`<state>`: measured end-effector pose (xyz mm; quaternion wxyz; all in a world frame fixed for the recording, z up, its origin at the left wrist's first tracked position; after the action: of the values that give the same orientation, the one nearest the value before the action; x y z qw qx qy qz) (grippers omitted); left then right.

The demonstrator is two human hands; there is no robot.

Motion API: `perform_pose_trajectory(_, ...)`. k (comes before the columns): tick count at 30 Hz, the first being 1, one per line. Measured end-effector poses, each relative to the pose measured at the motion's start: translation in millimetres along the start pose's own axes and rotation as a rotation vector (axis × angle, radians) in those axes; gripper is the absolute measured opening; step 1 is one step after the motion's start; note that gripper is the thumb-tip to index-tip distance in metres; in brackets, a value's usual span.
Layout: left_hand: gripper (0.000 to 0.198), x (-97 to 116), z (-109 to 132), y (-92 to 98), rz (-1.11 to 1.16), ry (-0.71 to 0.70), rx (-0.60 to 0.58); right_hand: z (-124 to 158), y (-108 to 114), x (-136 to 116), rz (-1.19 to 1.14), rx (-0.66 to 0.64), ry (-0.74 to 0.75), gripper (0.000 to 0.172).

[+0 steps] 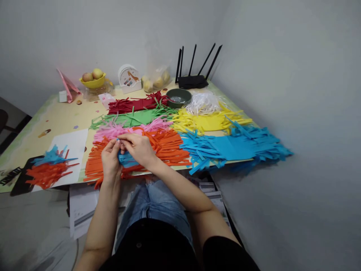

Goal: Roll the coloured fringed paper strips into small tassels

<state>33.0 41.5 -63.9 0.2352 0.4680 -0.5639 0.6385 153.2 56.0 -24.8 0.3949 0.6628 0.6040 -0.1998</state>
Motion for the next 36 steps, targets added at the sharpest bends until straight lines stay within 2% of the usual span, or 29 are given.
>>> perform_pose_trajectory(5, 0.037, 1.3, 4.7, -10.8, 0.152, 0.216, -0.143, -1.0, 4.4, 1.4, -0.063, -0.091, 0.016, 0.02)
perform_pose_trajectory(8, 0.033, 2.4, 10.5, -15.3, 0.206, 0.358, -0.161, -2.3, 9.2, -6.1, -0.02, -0.084, 0.158, 0.015)
perform_pose_trajectory(11, 0.036, 5.8, 15.5, -19.4, 0.24, 0.424, -0.177, -1.2, 11.6, -15.9, 0.043, -0.071, 0.302, 0.013)
perform_pose_trajectory(15, 0.037, 11.6, 20.4, -23.6, 0.257, 0.429, -0.198, 2.8, 11.5, -24.4, 0.114, -0.062, 0.392, 0.013)
perform_pose_trajectory(21, 0.033, 17.3, 26.5, -25.3, 0.23, 0.438, -0.136, 8.0, 8.4, -31.3, 0.215, -0.052, 0.47, 0.016)
perform_pose_trajectory(26, 0.025, 18.0, 30.0, -26.7, 0.276, 0.431, -0.137, 9.9, 5.8, -34.1, 0.202, -0.03, 0.467, 0.016)
perform_pose_trajectory(31, 0.032, 16.9, 30.2, -25.2, 0.334, 0.373, -0.166, 10.1, 3.3, -33.7, 0.169, -0.005, 0.455, 0.015)
perform_pose_trajectory(36, 0.035, 16.2, 29.4, -25.3, 0.277, 0.379, -0.158, 6.3, 1.6, -28.5, 0.139, -0.052, 0.351, 0.015)
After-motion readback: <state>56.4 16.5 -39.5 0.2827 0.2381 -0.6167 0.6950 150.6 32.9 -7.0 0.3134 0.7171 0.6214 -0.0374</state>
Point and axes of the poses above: each hand's wrist, its own z-axis away from the middle knuckle, its own y-axis out of the back of the hand, x = y × z, the point moved 5 cm from there along -z, towards the middle knuckle, and after that the axes turned 1 degree about -z, right-handed, at the moved point
